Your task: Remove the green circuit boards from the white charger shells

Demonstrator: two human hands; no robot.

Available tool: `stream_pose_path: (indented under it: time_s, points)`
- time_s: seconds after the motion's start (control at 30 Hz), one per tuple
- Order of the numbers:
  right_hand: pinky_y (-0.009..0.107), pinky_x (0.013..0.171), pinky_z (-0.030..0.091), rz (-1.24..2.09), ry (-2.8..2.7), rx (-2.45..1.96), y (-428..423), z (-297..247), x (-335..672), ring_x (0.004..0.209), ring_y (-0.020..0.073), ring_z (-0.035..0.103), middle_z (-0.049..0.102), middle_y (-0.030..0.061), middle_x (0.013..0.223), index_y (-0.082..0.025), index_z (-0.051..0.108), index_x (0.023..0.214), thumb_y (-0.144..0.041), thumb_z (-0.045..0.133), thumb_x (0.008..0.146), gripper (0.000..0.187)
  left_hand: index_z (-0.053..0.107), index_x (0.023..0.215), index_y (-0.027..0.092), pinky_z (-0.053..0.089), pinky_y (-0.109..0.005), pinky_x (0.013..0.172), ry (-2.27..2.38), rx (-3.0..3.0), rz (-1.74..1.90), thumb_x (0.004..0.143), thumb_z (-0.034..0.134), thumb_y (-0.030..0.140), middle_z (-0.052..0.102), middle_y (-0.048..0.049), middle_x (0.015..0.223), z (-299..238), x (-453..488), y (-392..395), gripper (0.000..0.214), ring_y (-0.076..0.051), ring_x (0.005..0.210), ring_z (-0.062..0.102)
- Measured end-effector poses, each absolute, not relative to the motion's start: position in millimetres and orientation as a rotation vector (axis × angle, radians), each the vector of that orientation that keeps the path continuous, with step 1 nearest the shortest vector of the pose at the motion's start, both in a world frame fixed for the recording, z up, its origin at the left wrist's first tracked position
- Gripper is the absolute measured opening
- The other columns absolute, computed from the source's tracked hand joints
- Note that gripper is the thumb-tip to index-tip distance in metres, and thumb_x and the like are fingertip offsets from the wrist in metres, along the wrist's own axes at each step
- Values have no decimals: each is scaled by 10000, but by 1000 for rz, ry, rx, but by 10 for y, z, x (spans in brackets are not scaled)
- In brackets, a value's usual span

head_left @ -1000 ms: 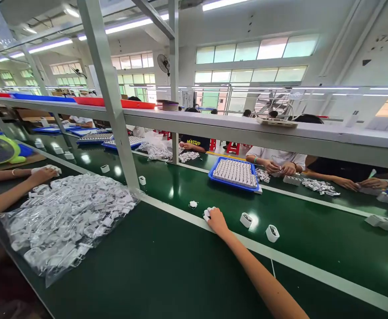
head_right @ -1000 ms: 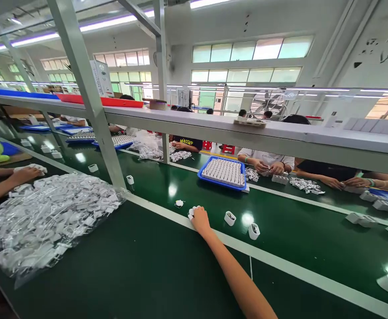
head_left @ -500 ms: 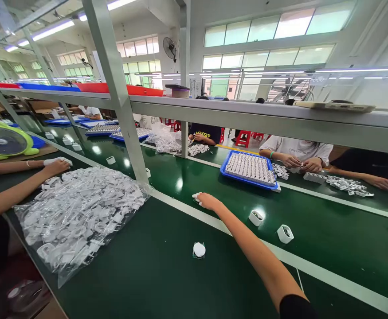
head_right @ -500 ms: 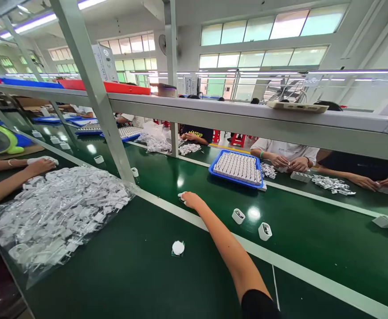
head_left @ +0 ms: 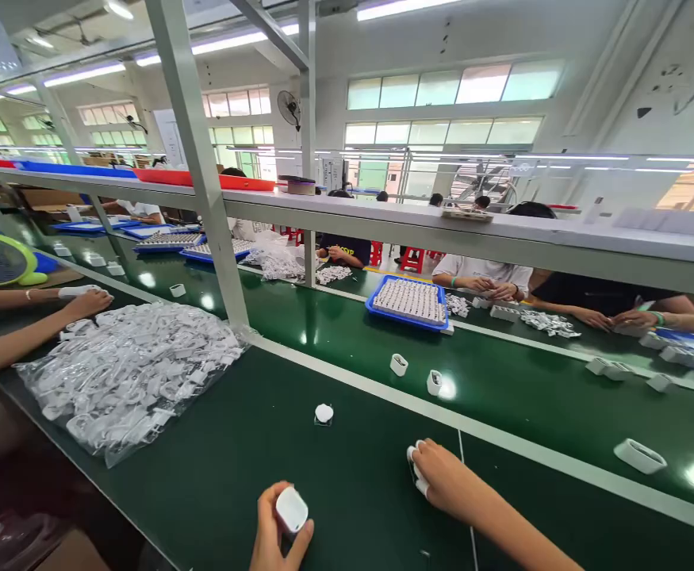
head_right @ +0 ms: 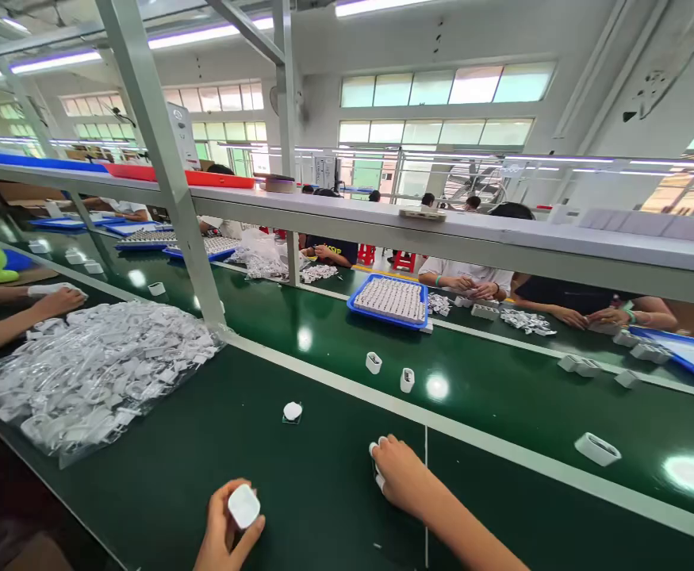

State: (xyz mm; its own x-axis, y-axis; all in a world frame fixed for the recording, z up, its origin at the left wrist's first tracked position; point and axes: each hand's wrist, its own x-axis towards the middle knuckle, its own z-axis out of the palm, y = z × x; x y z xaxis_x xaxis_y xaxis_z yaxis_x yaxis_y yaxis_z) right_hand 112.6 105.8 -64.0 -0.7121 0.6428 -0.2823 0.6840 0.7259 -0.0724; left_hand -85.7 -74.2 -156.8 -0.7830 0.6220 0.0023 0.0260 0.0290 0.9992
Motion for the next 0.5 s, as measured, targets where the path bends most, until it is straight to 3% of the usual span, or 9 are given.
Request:
stream_pose_path:
  time_s: [0.1, 0.27, 0.4, 0.5]
  points:
    - [379, 895, 502, -332, 2712, 1180, 757, -789, 1420, 1062, 293, 620, 639, 195, 1125, -63, 667, 1021, 35, 559, 809, 258, 542, 1126, 214, 523, -368, 931, 1708, 931, 1751, 771, 643, 555, 593, -103, 1170, -1223, -702, -528, 502, -261, 1091, 613]
    - [424, 915, 500, -596, 2799, 1432, 665, -1000, 1470, 1038, 228, 613, 651, 81, 1079, -115, 649, 935, -155, 653, 871, 75, 559, 1261, 282, 505, -377, 1026, 1345, 1486, 1597, 834, 664, 344, 573, -68, 1310, -441, -439, -214, 444, -246, 1214, 574]
    - [371, 799, 535, -953, 2966, 1588, 764, -947, 1546, 845, 173, 641, 659, 28, 884, -136, 635, 870, -296, 654, 887, 162, 540, 1306, 325, 550, -330, 982, 1078, 1796, 1575, 836, 686, 228, 591, -59, 1348, 43, -214, -93, 502, -236, 1225, 594]
    - [326, 728, 548, -1303, 3175, 1603, 808, -643, 1742, 781, 175, 655, 657, 48, 842, -154, 628, 932, -408, 567, 900, 263, 518, 1328, 324, 538, -297, 1008, 877, 1890, 1633, 830, 693, 177, 592, -57, 1378, 240, -63, -69, 548, -227, 1260, 584]
